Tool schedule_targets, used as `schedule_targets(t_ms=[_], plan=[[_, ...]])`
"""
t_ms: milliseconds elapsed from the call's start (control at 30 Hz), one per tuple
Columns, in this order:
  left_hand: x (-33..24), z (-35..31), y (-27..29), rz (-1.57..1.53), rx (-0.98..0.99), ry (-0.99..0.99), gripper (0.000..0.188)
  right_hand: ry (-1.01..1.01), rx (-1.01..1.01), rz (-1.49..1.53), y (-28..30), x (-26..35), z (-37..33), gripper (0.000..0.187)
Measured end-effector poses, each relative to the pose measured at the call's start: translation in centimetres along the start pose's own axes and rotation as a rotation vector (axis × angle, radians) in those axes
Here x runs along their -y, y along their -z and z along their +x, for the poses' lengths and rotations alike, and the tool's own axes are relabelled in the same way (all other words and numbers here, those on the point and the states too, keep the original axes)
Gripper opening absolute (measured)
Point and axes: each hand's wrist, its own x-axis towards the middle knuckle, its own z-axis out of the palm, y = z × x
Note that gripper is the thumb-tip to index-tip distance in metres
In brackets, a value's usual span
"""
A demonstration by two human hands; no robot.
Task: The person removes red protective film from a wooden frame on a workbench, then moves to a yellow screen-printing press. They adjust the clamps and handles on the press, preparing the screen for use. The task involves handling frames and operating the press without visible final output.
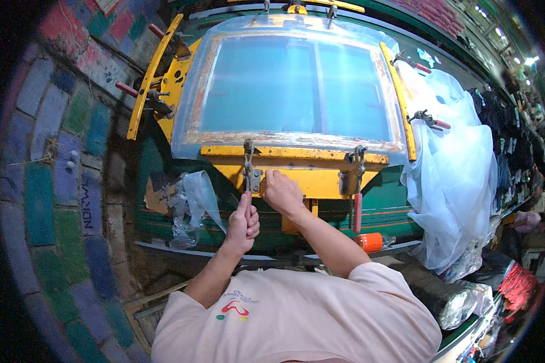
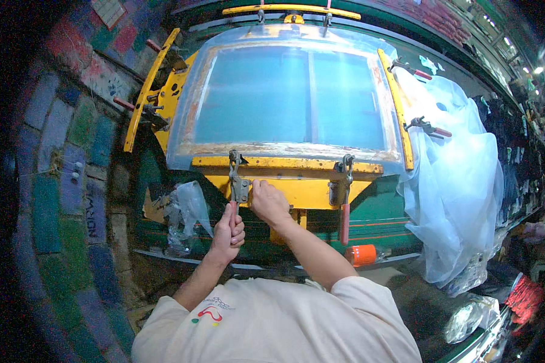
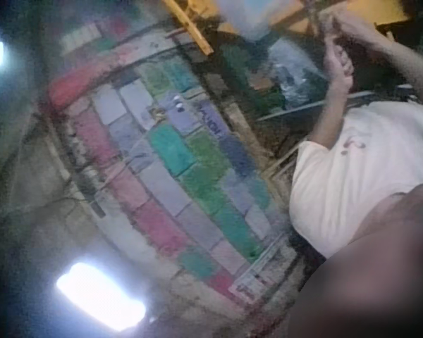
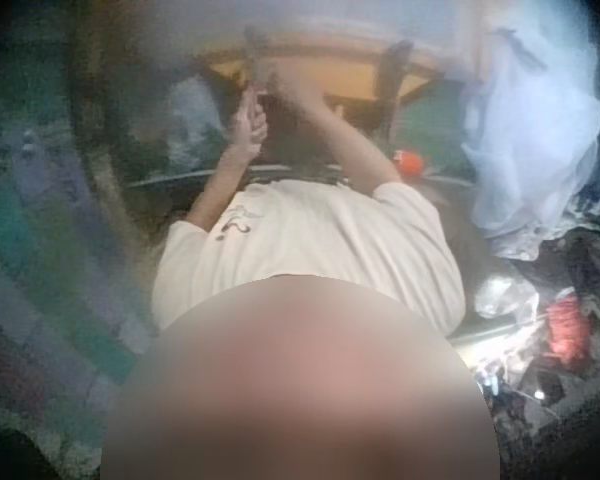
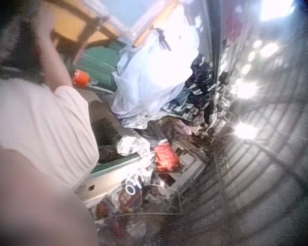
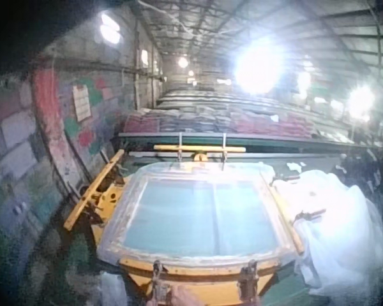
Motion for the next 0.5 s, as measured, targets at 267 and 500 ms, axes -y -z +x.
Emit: schedule_targets(t_ms=[267, 500], plan=[[-3.2, -3.5, -1.7, -0.222, 0.085, 0.204, 0.040, 0.053, -0.066, -0.038, -0.1, -0.1, 0.1, 0.017], [-7.6, -9.1, -6.2, -0.867, 0.404, 0.299, 0.023, 0.014, -0.068, -0.004, -0.7, 0.0, -0.5, 0.020]])
